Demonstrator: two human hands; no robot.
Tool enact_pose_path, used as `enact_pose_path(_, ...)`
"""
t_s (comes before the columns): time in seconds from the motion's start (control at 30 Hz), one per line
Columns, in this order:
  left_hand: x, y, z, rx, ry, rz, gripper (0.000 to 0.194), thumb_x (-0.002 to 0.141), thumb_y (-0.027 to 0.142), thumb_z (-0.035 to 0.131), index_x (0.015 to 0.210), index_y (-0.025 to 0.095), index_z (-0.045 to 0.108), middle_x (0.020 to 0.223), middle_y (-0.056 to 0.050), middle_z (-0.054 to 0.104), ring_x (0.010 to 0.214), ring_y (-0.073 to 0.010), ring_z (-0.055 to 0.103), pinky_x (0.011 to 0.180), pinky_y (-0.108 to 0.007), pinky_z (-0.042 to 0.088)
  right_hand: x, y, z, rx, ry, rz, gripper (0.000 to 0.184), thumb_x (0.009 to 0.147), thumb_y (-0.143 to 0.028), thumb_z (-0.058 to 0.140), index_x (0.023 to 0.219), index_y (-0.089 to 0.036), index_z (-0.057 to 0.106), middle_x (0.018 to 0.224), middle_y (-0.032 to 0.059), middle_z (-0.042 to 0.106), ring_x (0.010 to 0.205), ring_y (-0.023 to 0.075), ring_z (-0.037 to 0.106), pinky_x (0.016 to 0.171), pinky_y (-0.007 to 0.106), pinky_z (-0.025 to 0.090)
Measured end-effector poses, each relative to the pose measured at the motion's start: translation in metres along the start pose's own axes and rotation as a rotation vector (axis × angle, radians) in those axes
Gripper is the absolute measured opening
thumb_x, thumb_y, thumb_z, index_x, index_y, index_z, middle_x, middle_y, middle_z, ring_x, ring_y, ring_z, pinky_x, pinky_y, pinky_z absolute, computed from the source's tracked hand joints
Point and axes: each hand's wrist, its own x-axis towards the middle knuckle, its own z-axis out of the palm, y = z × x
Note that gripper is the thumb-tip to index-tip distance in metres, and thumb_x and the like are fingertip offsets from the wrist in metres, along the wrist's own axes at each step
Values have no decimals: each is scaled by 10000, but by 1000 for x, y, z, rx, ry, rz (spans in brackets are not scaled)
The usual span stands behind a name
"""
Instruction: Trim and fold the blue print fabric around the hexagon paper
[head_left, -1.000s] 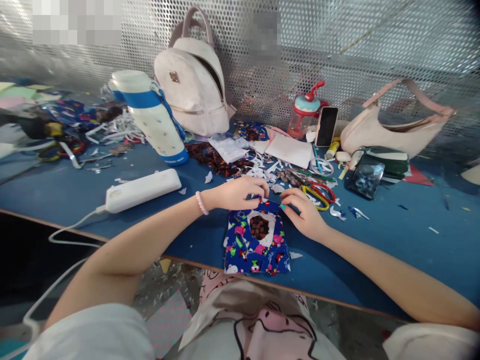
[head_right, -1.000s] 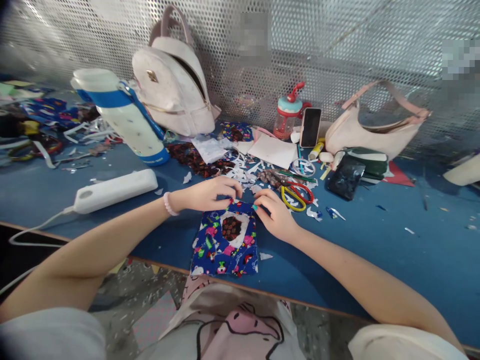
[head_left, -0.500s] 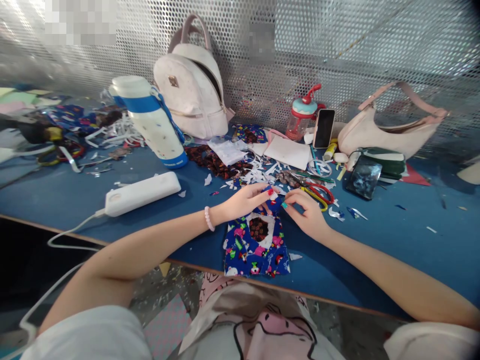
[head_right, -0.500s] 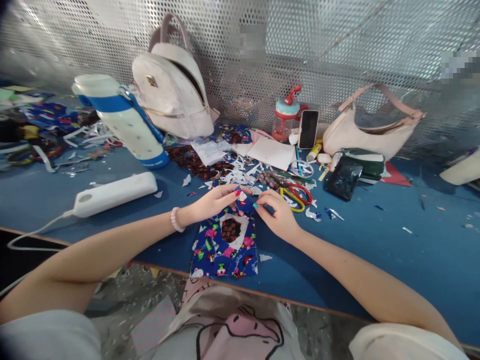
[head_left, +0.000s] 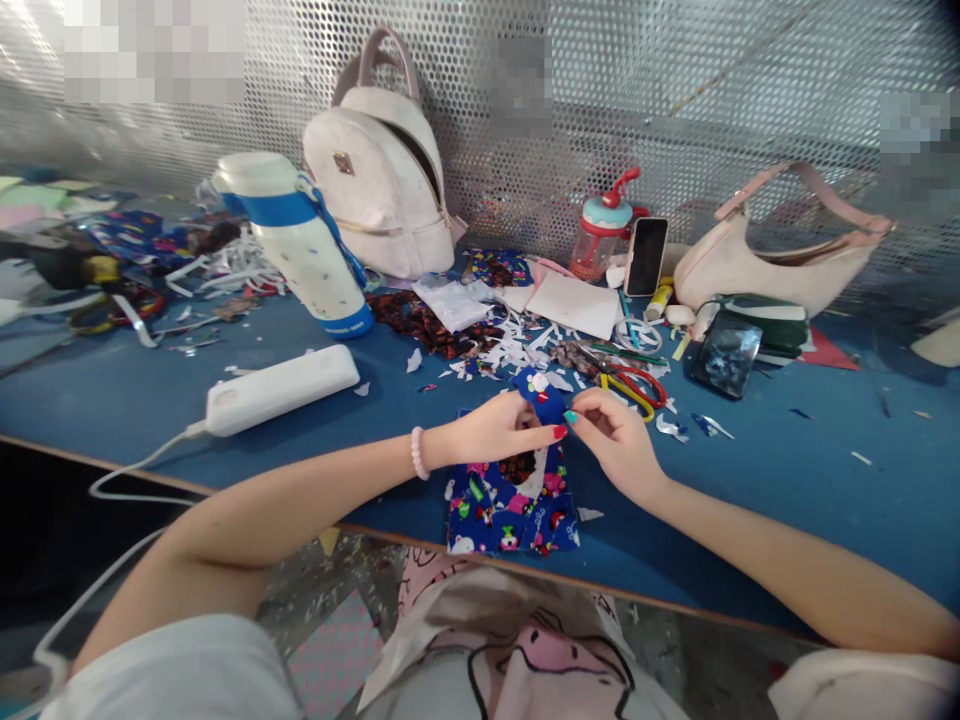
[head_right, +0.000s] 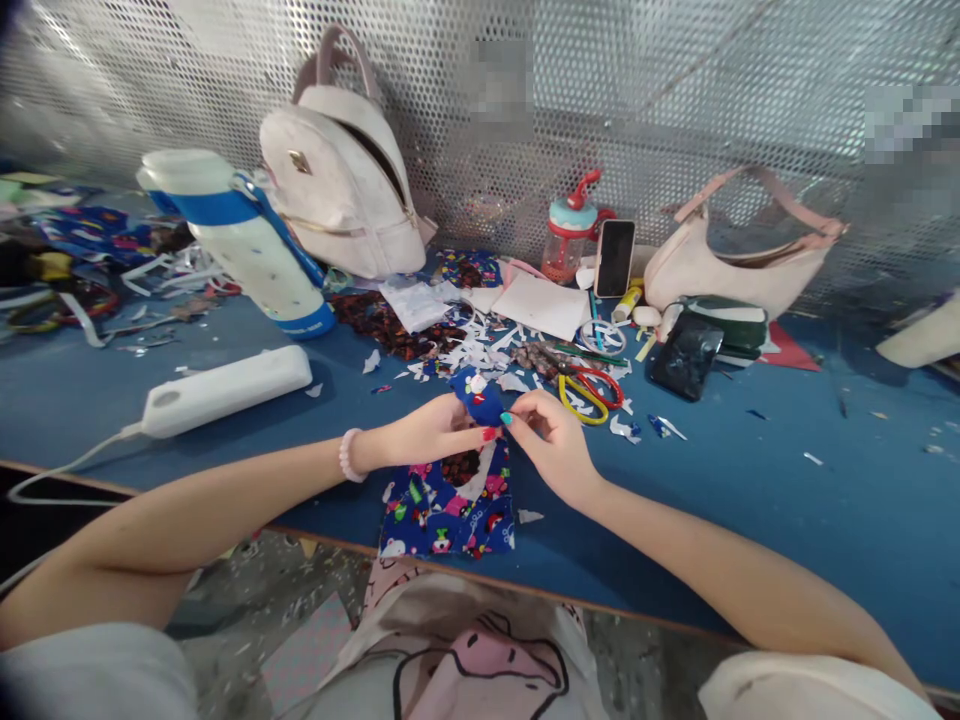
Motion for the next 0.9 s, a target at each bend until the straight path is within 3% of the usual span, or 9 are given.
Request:
enact_pose_path(0.07,-1,5,0,101,20,-54,492,885,480,511,518,152,521,400,46,340,391,-71,302,378,-227,230,-1,-1,1,-3,-27,-24,191,865,-394,566,780,-223,556,781,26,563,668,148,526,564,272,462)
enact_pose_path(0.13,-1,10,-1,128,23,-68,498,903,437,476,506,143,542,388,46,350,374,-60,281,372,-218,203,-2,-1,1,-16,-48,-40,157,873,-358,551,792,-223,549,788,26,557,669,148,525,571,278,465)
enact_pose_path(0.27,-2,10,-1,53,25,-40,338,899,322,469,681,126,637,559,0,591,483,-88,495,471,-192,370,1,0,-2,-92,-87,-93,76,878,-267,515,820,-225,538,829,34,567,709,157,544,597,284,474)
enact_pose_path(0.33,-1,8,-2,15,52,-73,312,890,301,472,690,126,637,601,-15,624,533,-104,546,524,-201,418,6,1,-7,-182,-114,-122,48,870,-233,502,850,-224,545,886,50,583,775,173,569,626,292,482)
enact_pose_path(0.47,3,2,-7,-56,146,-150,313,887,301,459,702,124,639,599,-20,622,561,-117,562,528,-204,424,24,8,-28,-542,-226,-166,115,834,-184,491,924,-211,559,954,82,601,873,216,592,704,331,486)
enact_pose_path(0.53,6,-1,-12,-83,176,-141,316,894,292,434,727,120,640,607,-17,622,538,-102,529,502,-195,393,34,15,-43,-890,-194,-168,134,807,-204,519,929,-178,566,959,134,607,911,282,587,735,391,470)
enact_pose_path(0.63,8,-3,-16,-115,202,-161,331,900,322,423,769,113,644,606,-8,615,477,-78,445,463,-195,335,49,27,-67,-1327,-200,65,244,774,-328,570,923,-134,568,931,194,617,852,342,595,647,403,434)
enact_pose_path(0.77,8,-2,-16,-139,225,-155,347,893,345,433,722,117,633,576,-4,584,487,-80,458,480,-200,335,63,34,-84,-1280,-521,403,295,777,-414,541,915,-153,537,853,127,652,718,252,607,549,312,372)
enact_pose_path(0.9,8,0,-15,-173,253,-80,308,878,308,453,670,131,595,547,7,550,522,-91,504,543,-204,391,68,29,-83,-1297,-576,482,278,751,-406,555,894,-170,522,847,106,652,733,234,609,524,286,338)
